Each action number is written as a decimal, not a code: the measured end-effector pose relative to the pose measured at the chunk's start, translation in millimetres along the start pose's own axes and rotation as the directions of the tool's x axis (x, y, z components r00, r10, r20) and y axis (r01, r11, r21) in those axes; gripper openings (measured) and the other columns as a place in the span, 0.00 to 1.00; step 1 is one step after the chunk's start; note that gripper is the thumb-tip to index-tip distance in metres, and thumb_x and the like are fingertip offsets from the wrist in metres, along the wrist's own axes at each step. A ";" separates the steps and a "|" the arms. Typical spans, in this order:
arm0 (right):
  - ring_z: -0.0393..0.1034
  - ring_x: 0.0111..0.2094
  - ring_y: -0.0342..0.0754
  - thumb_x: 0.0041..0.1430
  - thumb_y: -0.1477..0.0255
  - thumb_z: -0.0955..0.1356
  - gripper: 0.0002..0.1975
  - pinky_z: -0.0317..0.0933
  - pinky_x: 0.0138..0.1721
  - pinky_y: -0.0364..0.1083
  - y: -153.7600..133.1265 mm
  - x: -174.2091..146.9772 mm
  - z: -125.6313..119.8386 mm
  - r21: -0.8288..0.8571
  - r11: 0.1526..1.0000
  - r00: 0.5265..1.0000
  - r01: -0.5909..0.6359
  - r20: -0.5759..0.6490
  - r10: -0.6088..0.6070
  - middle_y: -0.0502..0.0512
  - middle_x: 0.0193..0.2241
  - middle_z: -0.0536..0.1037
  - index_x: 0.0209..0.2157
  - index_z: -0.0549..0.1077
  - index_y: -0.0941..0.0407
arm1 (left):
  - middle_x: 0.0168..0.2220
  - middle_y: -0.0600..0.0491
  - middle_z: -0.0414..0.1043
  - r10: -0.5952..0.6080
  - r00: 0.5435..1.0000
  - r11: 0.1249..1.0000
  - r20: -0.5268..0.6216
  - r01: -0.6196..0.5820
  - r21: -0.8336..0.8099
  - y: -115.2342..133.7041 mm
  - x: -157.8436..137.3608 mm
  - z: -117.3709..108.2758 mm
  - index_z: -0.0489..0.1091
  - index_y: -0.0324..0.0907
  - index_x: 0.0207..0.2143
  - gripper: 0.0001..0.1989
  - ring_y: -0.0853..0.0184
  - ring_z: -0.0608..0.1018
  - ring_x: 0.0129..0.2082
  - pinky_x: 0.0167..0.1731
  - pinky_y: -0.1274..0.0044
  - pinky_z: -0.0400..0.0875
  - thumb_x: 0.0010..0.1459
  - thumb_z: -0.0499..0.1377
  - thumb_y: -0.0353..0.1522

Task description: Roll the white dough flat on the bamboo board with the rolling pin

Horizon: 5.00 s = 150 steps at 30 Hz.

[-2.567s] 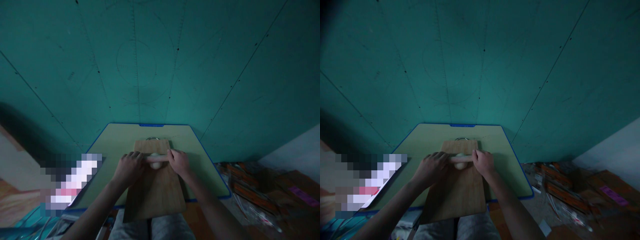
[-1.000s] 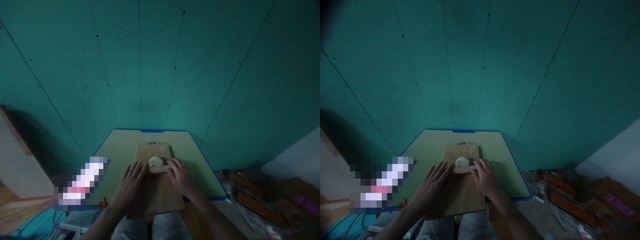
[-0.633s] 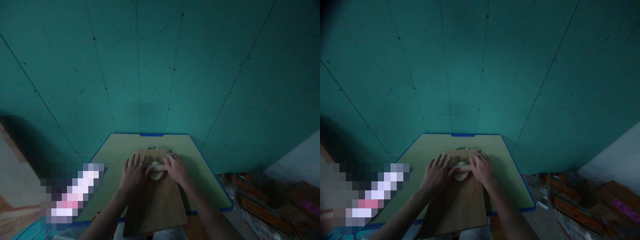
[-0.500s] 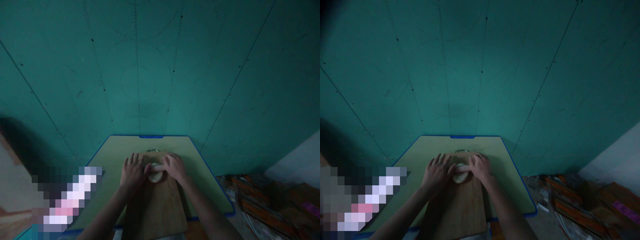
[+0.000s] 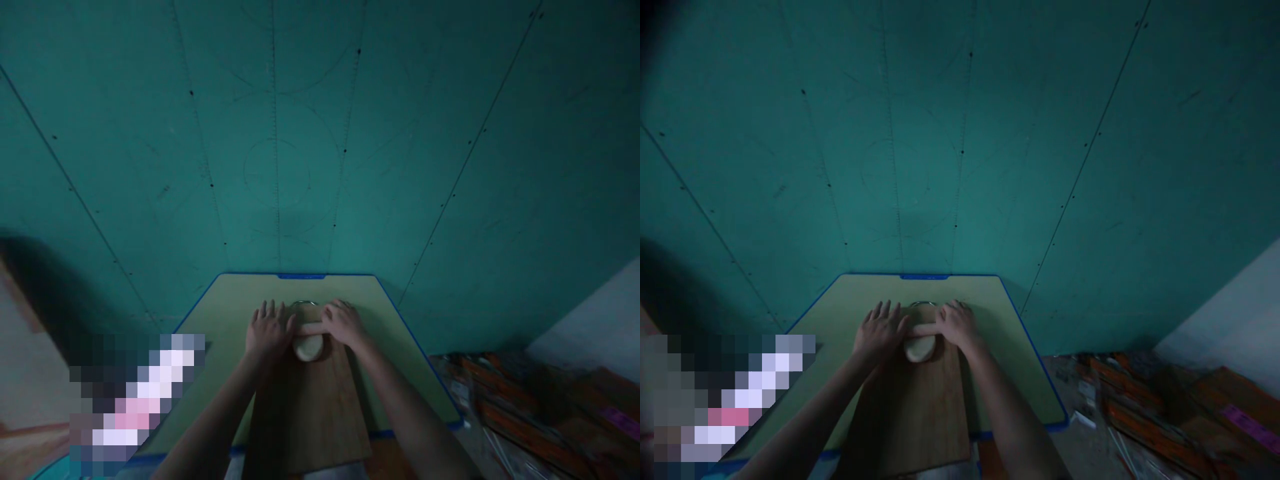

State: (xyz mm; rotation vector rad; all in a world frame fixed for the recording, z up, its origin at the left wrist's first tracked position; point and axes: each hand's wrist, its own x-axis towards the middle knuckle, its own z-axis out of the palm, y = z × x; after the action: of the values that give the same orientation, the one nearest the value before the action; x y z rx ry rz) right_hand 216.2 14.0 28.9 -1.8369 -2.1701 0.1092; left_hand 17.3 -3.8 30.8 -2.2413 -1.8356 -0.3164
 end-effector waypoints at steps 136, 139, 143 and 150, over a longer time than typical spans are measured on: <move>0.48 0.68 0.62 0.67 0.67 0.63 0.19 0.46 0.64 0.64 -20.1 16.8 15.0 -0.004 0.969 0.945 0.246 0.224 -0.239 0.62 0.65 0.63 0.58 0.70 0.52 | 0.48 0.34 0.73 -0.070 0.989 0.997 0.133 0.073 -0.014 -50.9 19.3 -1.3 0.70 0.36 0.49 0.20 0.50 0.73 0.53 0.47 0.58 0.70 0.67 0.42 0.34; 0.48 0.69 0.61 0.70 0.65 0.59 0.23 0.47 0.65 0.63 -12.2 -4.9 15.0 0.061 0.973 0.962 0.224 0.147 -0.231 0.65 0.66 0.61 0.62 0.65 0.56 | 0.46 0.34 0.73 -0.065 0.982 0.997 0.179 0.073 -0.040 -40.6 38.7 5.5 0.70 0.34 0.48 0.20 0.52 0.75 0.48 0.42 0.62 0.72 0.66 0.42 0.31; 0.59 0.65 0.53 0.71 0.67 0.57 0.23 0.56 0.62 0.54 -2.4 -30.0 13.5 0.226 0.953 0.970 0.202 0.091 -0.227 0.61 0.63 0.66 0.63 0.64 0.54 | 0.42 0.36 0.74 -0.012 0.972 0.996 0.234 0.034 -0.088 -28.5 60.7 10.2 0.73 0.34 0.44 0.18 0.54 0.77 0.43 0.39 0.67 0.72 0.64 0.44 0.29; 0.68 0.58 0.50 0.67 0.74 0.61 0.18 0.61 0.57 0.49 20.8 -43.8 9.8 0.306 0.945 0.992 0.114 0.017 -0.125 0.63 0.57 0.73 0.56 0.70 0.59 | 0.41 0.42 0.75 0.064 0.978 0.987 0.201 -0.032 -0.154 -27.8 62.7 -5.9 0.75 0.38 0.40 0.21 0.59 0.78 0.43 0.42 0.72 0.70 0.67 0.43 0.34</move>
State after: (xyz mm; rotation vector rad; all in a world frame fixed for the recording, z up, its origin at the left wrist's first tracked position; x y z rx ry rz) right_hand 239.5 -23.6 6.8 -1.5400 -2.1407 0.4297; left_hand 2.1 58.2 56.7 -2.5007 -1.9110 -0.2289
